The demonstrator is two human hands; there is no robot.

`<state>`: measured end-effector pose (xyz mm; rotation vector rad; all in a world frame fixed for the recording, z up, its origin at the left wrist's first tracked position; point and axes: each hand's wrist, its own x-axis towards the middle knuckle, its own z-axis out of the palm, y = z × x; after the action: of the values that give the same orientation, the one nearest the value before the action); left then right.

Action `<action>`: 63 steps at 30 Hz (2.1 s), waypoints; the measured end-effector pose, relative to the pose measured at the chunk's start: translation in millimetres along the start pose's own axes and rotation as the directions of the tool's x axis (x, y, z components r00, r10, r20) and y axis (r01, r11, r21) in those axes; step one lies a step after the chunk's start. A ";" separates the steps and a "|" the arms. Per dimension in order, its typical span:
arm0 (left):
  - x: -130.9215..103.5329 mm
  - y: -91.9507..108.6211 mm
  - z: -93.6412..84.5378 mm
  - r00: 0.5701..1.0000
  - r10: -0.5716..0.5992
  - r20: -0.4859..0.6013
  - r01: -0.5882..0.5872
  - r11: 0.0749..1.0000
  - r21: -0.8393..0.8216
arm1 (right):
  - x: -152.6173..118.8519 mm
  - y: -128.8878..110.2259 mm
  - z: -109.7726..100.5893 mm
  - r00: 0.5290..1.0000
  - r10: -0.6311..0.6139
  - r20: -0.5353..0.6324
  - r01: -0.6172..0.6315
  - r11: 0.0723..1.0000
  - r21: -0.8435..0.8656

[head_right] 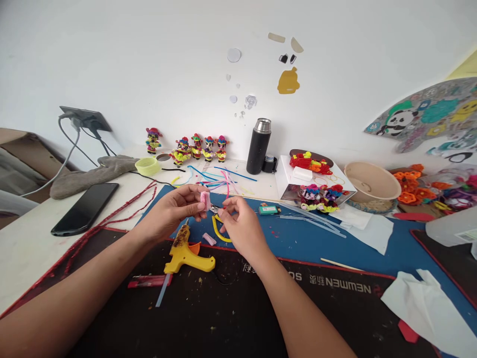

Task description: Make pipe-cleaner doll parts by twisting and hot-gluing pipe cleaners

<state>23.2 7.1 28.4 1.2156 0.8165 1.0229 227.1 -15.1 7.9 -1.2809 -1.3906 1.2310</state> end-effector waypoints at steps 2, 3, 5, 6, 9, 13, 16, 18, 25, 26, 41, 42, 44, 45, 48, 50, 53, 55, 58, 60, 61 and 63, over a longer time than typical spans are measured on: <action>-0.8 0.2 0.8 1.000 -0.014 0.012 0.014 1.000 0.009 | -2.4 -1.6 2.7 1.000 -0.001 0.029 0.001 1.000 -0.012; -1.1 0.5 1.4 1.000 -0.021 0.021 0.021 1.000 0.010 | -3.7 -3.1 3.7 0.999 0.003 0.043 -0.003 1.000 -0.001; -1.9 1.6 3.1 0.999 -0.032 0.039 0.031 0.999 0.009 | -5.8 -6.4 4.8 0.998 0.006 0.059 -0.008 0.999 0.032; -2.2 2.3 4.0 0.998 -0.034 0.043 0.033 0.999 0.007 | -6.6 -8.2 4.9 0.998 0.006 0.062 -0.009 0.999 0.049; -2.7 3.9 5.9 0.999 -0.022 0.033 0.022 1.000 0.004 | -8.2 -12.9 4.6 0.997 0.000 0.071 -0.006 0.996 0.089; -1.4 2.1 5.7 1.000 0.024 -0.014 -0.023 1.000 0.015 | -9.8 -15.3 5.6 0.995 -0.010 0.099 0.002 0.997 0.083; -0.2 -1.1 5.3 0.999 0.028 -0.029 -0.029 0.999 -0.016 | -10.5 -11.5 7.9 0.992 -0.036 0.121 0.028 0.997 0.071; 0.0 -2.8 5.7 1.000 0.009 -0.012 -0.010 0.998 -0.057 | -10.7 -7.7 9.2 0.991 -0.060 0.122 0.054 0.997 0.051; -1.9 -5.2 4.3 0.999 -0.030 0.037 0.033 0.995 -0.089 | -11.6 -5.5 8.4 0.992 -0.095 0.083 0.102 0.992 -0.075; -2.0 -5.2 3.6 0.999 -0.022 0.037 0.025 0.997 -0.078 | -12.0 -6.2 8.0 0.992 -0.099 0.077 0.106 0.990 -0.095; 1.1 -8.2 -2.6 0.996 -0.075 -0.042 0.075 0.997 -0.001 | -17.6 -13.5 9.8 0.985 -0.166 0.048 0.173 0.960 -0.221; 0.9 -8.3 -2.6 0.996 -0.074 -0.049 0.075 0.997 0.006 | -18.1 -14.2 10.0 0.984 -0.172 0.045 0.177 0.958 -0.226; 0.4 -7.7 -2.1 0.996 -0.070 -0.057 0.071 0.997 0.019 | -18.7 -14.8 10.3 0.983 -0.178 0.042 0.183 0.956 -0.231; 0.2 -7.2 -1.7 0.996 -0.067 -0.059 0.068 0.997 0.026 | -18.8 -14.6 10.4 0.983 -0.177 0.041 0.182 0.956 -0.231; 0.3 -5.2 -0.3 0.997 -0.052 -0.064 0.055 0.998 0.040 | -17.8 -12.1 10.5 0.986 -0.163 0.046 0.169 0.959 -0.228; 0.8 -4.4 0.4 0.996 -0.048 -0.070 0.050 0.998 0.038 | -16.7 -10.0 10.2 0.986 -0.160 0.053 0.168 0.958 -0.233; 1.4 -4.3 0.6 0.996 -0.057 -0.070 0.058 0.998 0.019 | -16.2 -8.5 9.7 0.981 -0.190 0.048 0.196 0.941 -0.276; 1.4 -4.5 0.5 0.996 -0.060 -0.066 0.060 0.998 0.008 | -16.7 -8.6 9.8 0.971 -0.233 0.043 0.234 0.910 -0.342; 0.8 -4.3 1.5 0.997 -0.052 -0.061 0.052 0.999 0.006 | -18.0 -9.0 10.6 0.957 -0.287 0.040 0.275 0.854 -0.442; 0.3 -4.1 2.6 0.997 -0.048 -0.057 0.049 0.999 0.010 | -18.5 -9.0 11.1 0.952 -0.303 0.031 0.281 0.832 -0.478; 0.1 -3.9 3.1 0.997 -0.048 -0.055 0.048 0.999 0.013 | -18.7 -9.1 11.4 0.951 -0.308 0.027 0.281 0.825 -0.490; -0.1 -3.8 3.6 0.997 -0.050 -0.056 0.051 0.999 0.016 | -19.2 -9.2 11.6 0.948 -0.318 0.022 0.284 0.812 -0.509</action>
<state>27.2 5.6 25.3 1.1805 0.8969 1.0140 216.4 -35.3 15.8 -1.3556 -1.8652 0.6128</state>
